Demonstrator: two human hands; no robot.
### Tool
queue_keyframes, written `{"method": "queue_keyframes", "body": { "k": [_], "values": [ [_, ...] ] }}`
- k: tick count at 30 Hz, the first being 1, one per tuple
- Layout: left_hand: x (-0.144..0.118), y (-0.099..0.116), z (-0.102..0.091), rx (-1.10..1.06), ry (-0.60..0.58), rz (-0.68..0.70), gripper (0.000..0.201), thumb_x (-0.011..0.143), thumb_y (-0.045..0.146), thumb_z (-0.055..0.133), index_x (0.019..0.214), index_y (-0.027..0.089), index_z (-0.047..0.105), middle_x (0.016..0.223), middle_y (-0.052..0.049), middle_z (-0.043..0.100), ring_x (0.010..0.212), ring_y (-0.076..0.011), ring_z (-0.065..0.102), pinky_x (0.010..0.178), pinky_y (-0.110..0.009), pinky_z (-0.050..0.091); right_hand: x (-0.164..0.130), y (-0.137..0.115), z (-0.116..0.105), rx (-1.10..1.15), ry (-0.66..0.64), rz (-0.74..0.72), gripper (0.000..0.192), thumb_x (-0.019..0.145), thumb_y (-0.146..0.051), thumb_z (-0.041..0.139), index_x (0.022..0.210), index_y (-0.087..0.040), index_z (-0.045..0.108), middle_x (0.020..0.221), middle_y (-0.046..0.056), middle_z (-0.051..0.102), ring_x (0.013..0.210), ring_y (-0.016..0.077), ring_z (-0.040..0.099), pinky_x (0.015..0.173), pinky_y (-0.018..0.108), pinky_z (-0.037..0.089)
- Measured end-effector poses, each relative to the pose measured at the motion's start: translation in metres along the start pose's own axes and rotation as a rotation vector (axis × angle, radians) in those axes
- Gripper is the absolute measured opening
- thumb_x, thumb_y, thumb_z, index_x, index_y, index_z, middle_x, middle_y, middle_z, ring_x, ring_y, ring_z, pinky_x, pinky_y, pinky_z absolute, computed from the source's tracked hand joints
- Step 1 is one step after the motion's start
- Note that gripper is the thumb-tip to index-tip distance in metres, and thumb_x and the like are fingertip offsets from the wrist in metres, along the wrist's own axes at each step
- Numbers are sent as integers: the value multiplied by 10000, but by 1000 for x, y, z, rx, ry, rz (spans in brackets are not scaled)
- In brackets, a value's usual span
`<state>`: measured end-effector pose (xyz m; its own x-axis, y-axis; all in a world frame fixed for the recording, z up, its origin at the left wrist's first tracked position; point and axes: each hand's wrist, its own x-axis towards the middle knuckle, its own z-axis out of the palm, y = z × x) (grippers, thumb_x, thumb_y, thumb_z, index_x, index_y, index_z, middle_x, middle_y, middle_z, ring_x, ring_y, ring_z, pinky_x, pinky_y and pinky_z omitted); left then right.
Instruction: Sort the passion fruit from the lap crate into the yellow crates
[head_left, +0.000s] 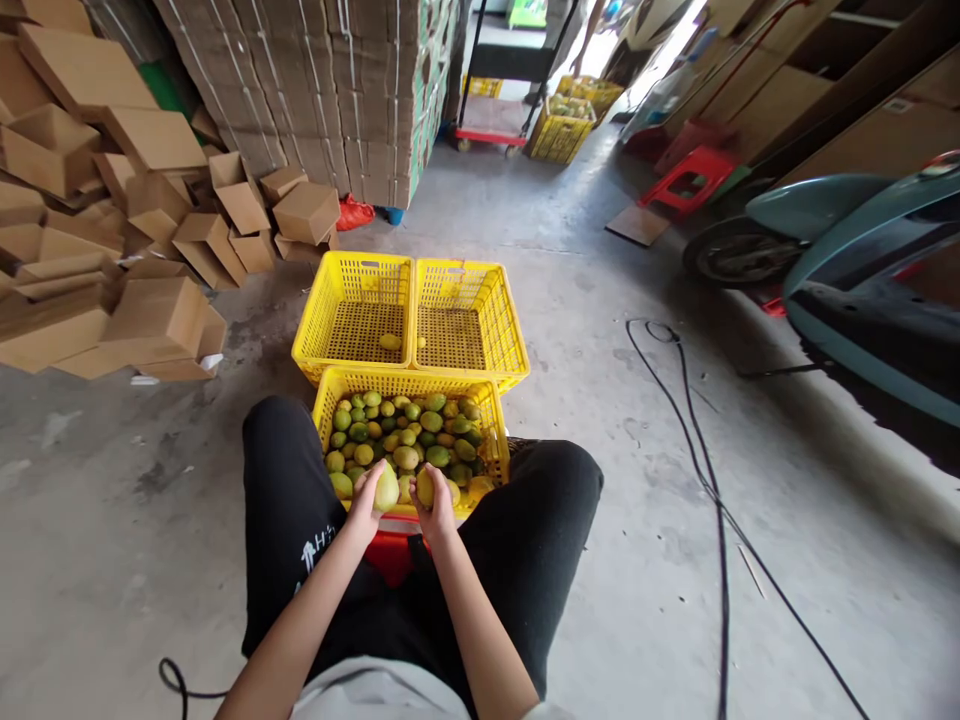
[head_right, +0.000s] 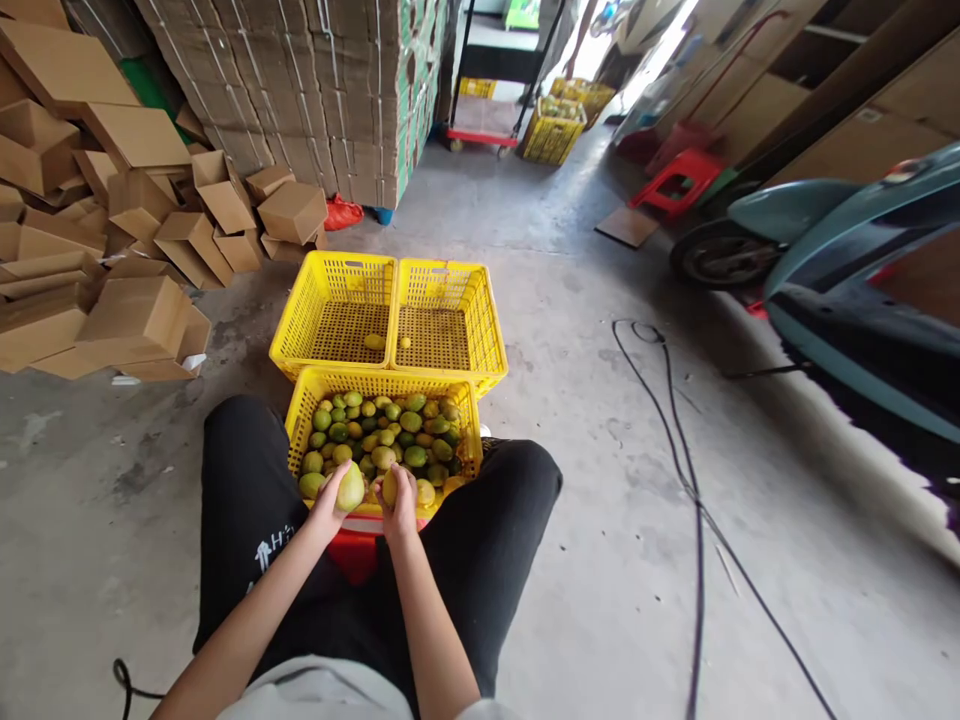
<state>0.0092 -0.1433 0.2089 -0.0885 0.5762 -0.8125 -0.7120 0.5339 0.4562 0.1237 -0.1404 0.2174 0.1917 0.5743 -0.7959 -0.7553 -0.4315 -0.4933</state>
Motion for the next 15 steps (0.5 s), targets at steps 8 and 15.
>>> {"method": "queue_keyframes", "body": {
  "k": [8, 15],
  "values": [
    [-29, 15, 16, -158, 182, 104, 80, 890, 183, 620, 816, 205, 601, 754, 17, 635, 661, -102, 651, 658, -199, 583, 2, 0, -10, 6, 4, 71, 289, 844, -514, 543, 778, -232, 539, 715, 25, 707, 447, 101, 523, 399, 205, 427],
    [-35, 19, 24, -65, 201, -49, 148, 947, 289, 570, 891, 152, 586, 705, -30, 636, 582, -158, 663, 566, -269, 584, -3, 0, 1, -11, 109, 107, 241, 831, -447, 620, 769, -225, 552, 595, -20, 608, 476, 110, 527, 430, 201, 451]
  ]
}}
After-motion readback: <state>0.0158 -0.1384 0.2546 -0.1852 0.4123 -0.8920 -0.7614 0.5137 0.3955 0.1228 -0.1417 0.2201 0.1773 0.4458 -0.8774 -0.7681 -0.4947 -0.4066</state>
